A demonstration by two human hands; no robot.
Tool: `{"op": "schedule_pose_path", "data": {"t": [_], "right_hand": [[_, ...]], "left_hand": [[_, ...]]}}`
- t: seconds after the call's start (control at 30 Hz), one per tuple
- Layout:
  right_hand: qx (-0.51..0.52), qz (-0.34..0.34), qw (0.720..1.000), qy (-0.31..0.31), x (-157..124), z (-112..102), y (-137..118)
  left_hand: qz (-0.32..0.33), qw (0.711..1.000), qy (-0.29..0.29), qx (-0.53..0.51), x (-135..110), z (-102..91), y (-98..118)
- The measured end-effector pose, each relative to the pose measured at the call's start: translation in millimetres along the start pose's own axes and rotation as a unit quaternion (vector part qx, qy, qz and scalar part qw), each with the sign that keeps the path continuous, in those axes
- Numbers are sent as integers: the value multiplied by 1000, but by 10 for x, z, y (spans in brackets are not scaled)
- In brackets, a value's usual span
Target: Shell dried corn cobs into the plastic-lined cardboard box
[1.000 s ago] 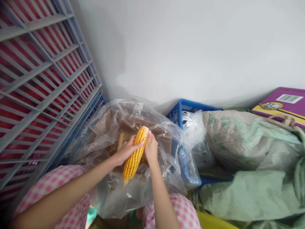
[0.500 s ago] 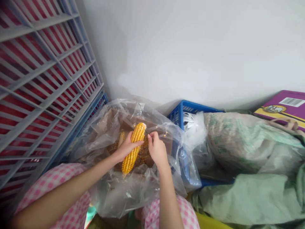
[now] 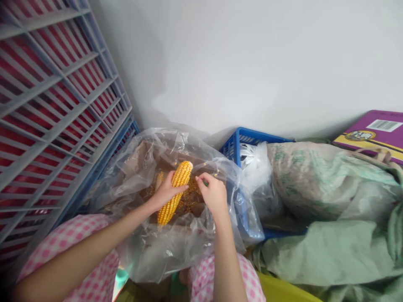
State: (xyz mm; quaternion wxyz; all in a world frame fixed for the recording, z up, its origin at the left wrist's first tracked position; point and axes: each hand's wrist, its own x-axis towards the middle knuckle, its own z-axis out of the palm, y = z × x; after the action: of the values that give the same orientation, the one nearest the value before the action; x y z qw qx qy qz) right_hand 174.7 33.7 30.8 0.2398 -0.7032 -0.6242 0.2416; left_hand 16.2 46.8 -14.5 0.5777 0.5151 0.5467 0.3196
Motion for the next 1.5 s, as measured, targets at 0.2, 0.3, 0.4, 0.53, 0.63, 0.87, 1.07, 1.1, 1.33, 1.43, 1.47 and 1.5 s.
{"op": "schedule_pose_path", "data": {"t": [0.2, 0.3, 0.4, 0.53, 0.63, 0.87, 1.07, 1.1, 1.33, 1.43, 1.47, 1.5], "right_hand": [[35, 15, 998, -39, 1, -82, 40], [36, 39, 997, -53, 1, -71, 54], [9, 68, 997, -46, -3, -4, 25], [-32, 94, 995, 2, -48, 207, -50], [-30, 116, 992, 45, -116, 456, -104], [58, 97, 993, 24, -75, 475, -60], [19, 62, 997, -37, -8, 101, 40], [15, 64, 997, -46, -10, 108, 45], [12, 76, 994, -74, 19, 184, 85], [31, 77, 993, -86, 33, 202, 100], [36, 82, 993, -80, 26, 237, 97], [36, 92, 993, -65, 10, 293, 87]], "left_hand": [[45, 995, -20, 92, -17, -7, -21], [48, 986, -24, 155, -35, 9, -53], [31, 977, -10, 211, -50, 20, -77], [4, 967, 22, 254, -53, 28, -102], [-23, 972, 39, 229, -47, 57, -115], [-74, 992, 48, 94, -34, 70, -127], [-66, 987, 13, 149, 0, 40, -153], [-62, 985, 12, 161, 6, 40, -157], [-51, 957, -1, 286, -18, 33, -83], [-53, 947, -20, 316, -49, 31, -43], [-58, 946, -22, 320, -54, 31, -39], [-64, 943, -19, 325, -55, 31, -41]]}}
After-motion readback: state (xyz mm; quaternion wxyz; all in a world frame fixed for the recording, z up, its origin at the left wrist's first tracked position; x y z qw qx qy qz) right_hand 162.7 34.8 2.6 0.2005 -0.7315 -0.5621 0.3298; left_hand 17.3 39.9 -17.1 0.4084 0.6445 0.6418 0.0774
